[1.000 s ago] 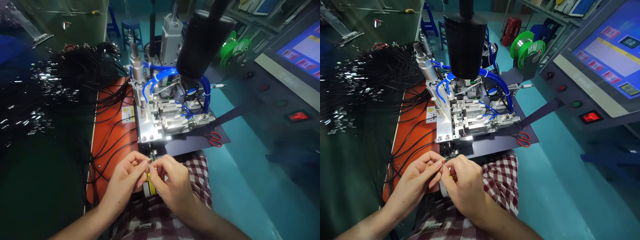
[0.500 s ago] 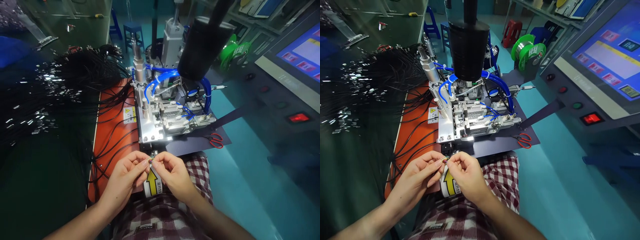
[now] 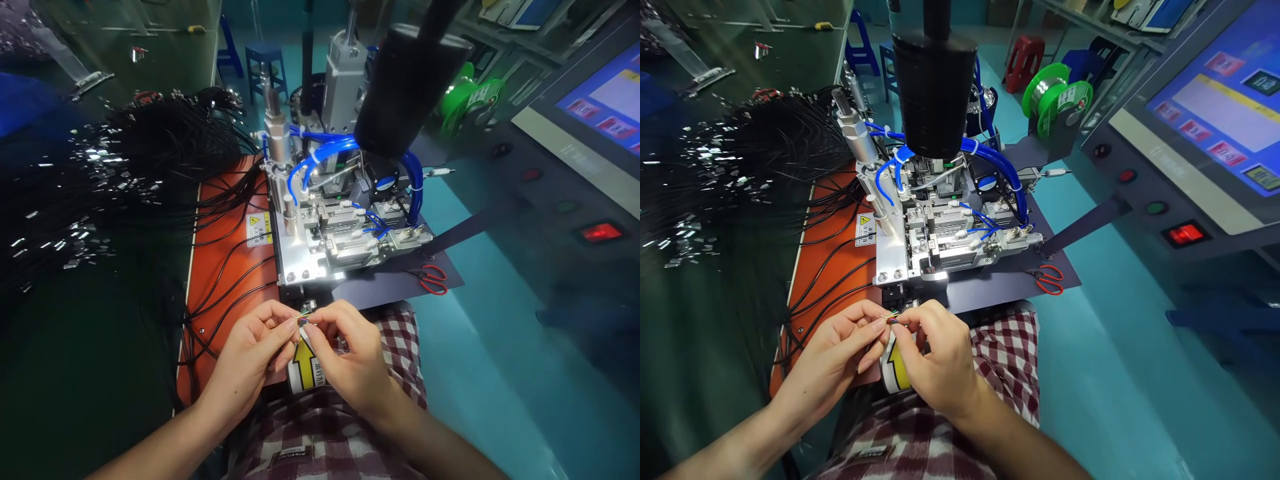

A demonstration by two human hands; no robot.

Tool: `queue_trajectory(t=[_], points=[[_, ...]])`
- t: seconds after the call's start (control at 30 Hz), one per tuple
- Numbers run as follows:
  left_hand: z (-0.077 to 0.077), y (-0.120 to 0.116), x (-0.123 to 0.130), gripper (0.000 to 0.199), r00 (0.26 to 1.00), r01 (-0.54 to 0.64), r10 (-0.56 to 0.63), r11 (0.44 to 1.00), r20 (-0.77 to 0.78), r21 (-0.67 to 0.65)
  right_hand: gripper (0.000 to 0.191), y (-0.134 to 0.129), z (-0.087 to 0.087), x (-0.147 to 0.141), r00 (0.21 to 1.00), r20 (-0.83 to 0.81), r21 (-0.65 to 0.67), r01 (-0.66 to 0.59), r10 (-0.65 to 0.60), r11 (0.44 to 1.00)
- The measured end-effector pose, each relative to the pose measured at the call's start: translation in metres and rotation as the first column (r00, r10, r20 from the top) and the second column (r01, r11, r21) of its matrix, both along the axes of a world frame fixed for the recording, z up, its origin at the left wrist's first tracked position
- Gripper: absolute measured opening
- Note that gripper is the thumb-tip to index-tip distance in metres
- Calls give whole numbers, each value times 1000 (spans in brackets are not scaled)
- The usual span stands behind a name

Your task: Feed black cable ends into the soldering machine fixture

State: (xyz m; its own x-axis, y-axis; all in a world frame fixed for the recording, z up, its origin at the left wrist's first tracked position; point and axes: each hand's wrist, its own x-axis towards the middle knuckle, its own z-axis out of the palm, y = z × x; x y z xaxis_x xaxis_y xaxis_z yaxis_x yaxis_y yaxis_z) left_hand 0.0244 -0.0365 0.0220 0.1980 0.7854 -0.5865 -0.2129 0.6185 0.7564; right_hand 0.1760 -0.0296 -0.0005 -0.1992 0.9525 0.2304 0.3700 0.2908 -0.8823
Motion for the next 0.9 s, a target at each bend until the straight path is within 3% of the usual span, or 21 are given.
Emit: queue_trajectory(t=[0.17, 0.3, 0.4, 0.47, 0.53, 0.6, 0.67, 0.73, 0.8, 0.9], points=[[-2, -1, -1, 19, 1000, -4, 5, 1000, -13, 12, 7, 3, -3, 0, 990, 139, 206, -17, -12, 978], [0, 0, 0, 19, 999, -31, 32, 998, -2, 50, 6, -1, -6, -7, 994, 110, 277, -10, -21, 961], [1, -1, 1, 17, 998, -58, 57, 996, 20, 74, 7, -8, -6, -17, 996, -63, 94, 66, -60, 993], [1, -2, 1, 15, 996, -80, 76, 992, 42, 94, 9, -11, -4, -23, 962, -245, -162, 79, -118, 984], [1, -3, 0, 12, 993, -94, 85, 990, 82, 106, 11, -12, -1, -28, 877, -439, -434, -17, -195, 901], [2, -2, -2, 10, 990, -85, 71, 990, 123, 109, 15, -9, 1, -28, 771, -574, -601, -168, -275, 781], [3, -1, -4, 10, 987, -44, 26, 992, 157, 116, 19, -3, 2, -23, 712, -628, -661, -275, -314, 699], [4, 1, -6, 12, 983, 22, -44, 993, 180, 119, 22, 5, 2, -15, 717, -640, -670, -343, -278, 658], [6, 4, -8, 13, 978, 93, -112, 989, 178, 112, 22, 12, 2, -5, 750, -639, -650, -405, -173, 644], [7, 5, -9, 14, 973, 179, -188, 981, 133, 72, 20, 23, 3, 10, 795, -605, -569, -470, 43, 674]])
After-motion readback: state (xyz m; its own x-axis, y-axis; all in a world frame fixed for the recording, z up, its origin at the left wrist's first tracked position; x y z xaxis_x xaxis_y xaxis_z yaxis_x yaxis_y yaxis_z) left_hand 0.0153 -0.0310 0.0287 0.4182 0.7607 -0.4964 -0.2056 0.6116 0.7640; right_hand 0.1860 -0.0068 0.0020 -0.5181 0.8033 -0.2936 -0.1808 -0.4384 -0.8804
